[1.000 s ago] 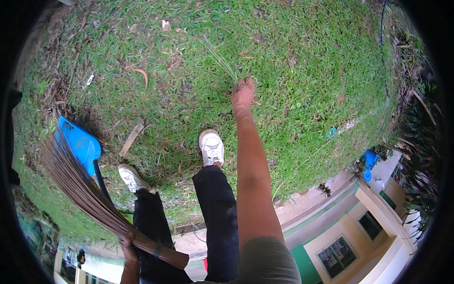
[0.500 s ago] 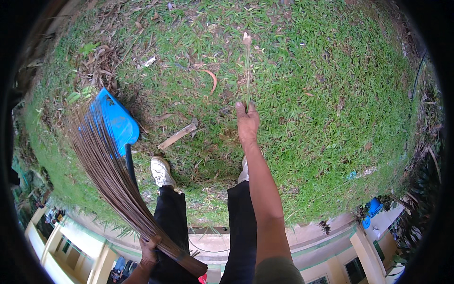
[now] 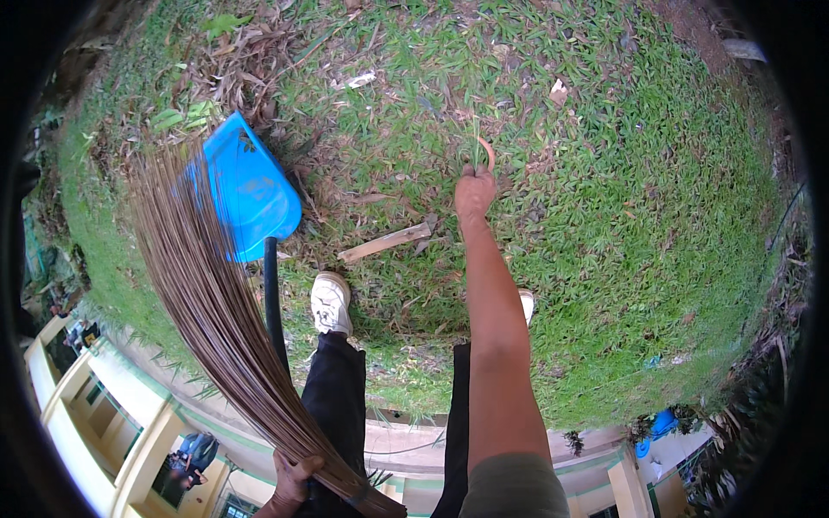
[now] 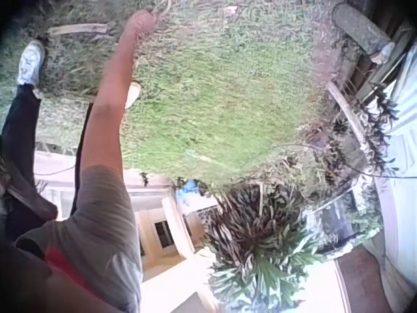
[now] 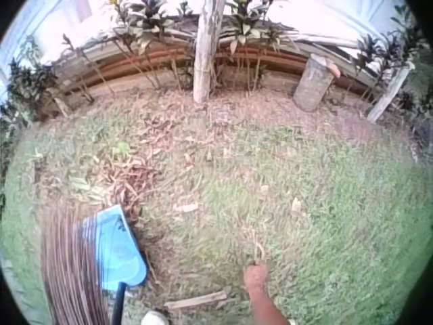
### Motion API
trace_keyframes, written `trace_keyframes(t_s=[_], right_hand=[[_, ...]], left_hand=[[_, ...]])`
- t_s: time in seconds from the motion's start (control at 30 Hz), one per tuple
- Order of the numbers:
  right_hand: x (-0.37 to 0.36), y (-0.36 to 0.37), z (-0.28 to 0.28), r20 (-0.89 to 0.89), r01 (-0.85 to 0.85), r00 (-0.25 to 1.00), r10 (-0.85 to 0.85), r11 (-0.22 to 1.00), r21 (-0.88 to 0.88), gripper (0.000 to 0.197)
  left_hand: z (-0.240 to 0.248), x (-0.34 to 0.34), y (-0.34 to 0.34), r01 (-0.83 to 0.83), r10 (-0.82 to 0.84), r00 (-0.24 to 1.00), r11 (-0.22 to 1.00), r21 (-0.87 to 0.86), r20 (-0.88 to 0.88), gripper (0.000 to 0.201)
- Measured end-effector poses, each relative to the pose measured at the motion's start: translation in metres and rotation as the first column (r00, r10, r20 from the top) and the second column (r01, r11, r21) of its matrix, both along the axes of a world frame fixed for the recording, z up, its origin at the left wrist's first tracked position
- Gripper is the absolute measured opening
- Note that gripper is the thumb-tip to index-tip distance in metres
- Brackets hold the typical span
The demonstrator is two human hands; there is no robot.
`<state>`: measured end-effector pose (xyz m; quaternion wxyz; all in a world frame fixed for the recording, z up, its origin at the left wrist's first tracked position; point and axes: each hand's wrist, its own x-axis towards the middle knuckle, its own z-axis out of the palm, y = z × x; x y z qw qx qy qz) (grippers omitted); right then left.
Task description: The person sweeps dry leaves and debris on a grassy area using a traditional broom and a blue dustpan. They gather the debris into piles and scoop it into the dustpan, moving across the yard to clean different sections.
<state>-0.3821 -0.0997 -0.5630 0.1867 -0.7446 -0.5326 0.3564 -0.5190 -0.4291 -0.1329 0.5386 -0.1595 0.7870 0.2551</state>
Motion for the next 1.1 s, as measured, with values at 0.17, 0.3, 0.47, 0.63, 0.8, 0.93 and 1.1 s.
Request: trace_keyframes(t_s=[0.17, 0.3, 0.47, 0.63, 0.8, 0.93, 1.1], right_hand=[[0.015, -0.04, 0.038, -0.438, 0.581, 0.539, -0.72, 0.693, -0.426, 0.018], [-0.023, -0.026, 0.146, -0.377, 0.35, 0.793, -0.479, 0.864, -0.362, 0.016], [-0.059, 0.031, 0.089, 0.335, -0.311, 0.911, 0.241, 0.935, 0.173, 0.02], [-0.056, 0.061, 0.034, 0.39, -0.867, 0.479, 0.786, 0.494, 0.068, 0.023], [-0.025, 0.031, 0.06, 0.271, -0.449, 0.778, 0.567, 0.803, -0.392, 0.022], [0.025, -0.02, 0.114, 0.215, -0.194, 0.924, 0.315, 0.874, -0.446, 0.032], [0.05, -0.025, 0.244, 0.306, 0.227, 0.93, -0.201, 0.973, -0.049, 0.03]], left_hand=[[-0.002, -0.007, -0.004, -0.001, 0.001, 1.0, 1.0, 0.012, -0.005, 0.049], [-0.002, -0.01, -0.011, -0.08, 0.08, 0.997, 0.996, 0.028, -0.01, 0.051], [0.002, -0.009, 0.012, -0.122, 0.123, 0.992, 0.992, 0.04, -0.032, 0.048], [0.01, -0.016, 0.012, -0.168, 0.156, 0.979, 0.982, 0.084, 0.13, 0.038], [0.001, -0.011, 0.003, -0.096, 0.097, 0.995, 0.989, 0.108, -0.003, 0.041], [-0.001, -0.016, -0.014, -0.127, 0.13, 0.991, 0.966, 0.224, 0.001, 0.032], [-0.004, -0.024, -0.033, -0.17, 0.177, 0.984, 0.938, 0.302, 0.004, 0.037]])
